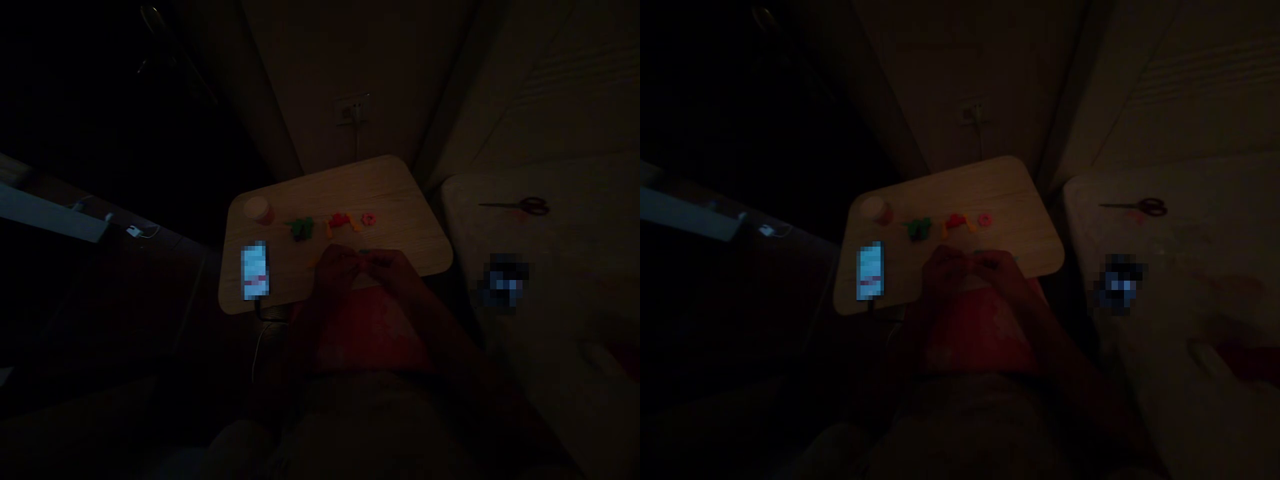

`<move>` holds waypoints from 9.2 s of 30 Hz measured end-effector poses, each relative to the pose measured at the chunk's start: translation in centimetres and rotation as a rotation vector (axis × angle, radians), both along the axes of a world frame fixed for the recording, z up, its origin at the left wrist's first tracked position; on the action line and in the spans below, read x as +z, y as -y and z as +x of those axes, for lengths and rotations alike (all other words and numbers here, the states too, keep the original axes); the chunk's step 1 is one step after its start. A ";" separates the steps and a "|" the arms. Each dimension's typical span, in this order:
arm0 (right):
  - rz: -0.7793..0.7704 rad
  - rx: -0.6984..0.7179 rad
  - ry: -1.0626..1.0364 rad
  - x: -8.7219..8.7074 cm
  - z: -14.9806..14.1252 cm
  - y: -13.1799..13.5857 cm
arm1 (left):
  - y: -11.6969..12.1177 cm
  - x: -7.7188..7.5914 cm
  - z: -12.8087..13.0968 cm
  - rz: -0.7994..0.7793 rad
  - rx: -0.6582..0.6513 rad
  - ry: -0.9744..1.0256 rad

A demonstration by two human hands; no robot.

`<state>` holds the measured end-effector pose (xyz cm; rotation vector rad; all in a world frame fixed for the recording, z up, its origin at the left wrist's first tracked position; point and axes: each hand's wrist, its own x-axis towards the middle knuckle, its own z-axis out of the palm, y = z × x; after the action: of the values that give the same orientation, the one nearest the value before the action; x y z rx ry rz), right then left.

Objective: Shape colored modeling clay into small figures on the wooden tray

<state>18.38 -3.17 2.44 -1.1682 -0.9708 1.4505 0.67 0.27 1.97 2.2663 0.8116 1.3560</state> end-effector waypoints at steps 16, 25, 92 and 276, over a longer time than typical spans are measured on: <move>-0.069 0.010 0.000 0.3 0.4 -0.2 | -0.1 0.1 0.0 -0.034 -0.036 0.045; -0.044 0.041 -0.048 0.1 0.5 -0.4 | -0.3 0.1 -0.1 -0.112 -0.039 0.078; 0.656 -0.082 0.659 1.0 -0.3 0.3 | -0.9 -0.7 -0.1 -0.350 0.022 0.229; 0.075 -0.154 0.016 1.0 0.6 3.0 | 2.7 1.1 -0.3 -0.821 0.086 0.571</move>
<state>18.97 -6.17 3.43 -1.1746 -0.9177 1.2740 0.35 -2.41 3.09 1.1605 1.0082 1.2769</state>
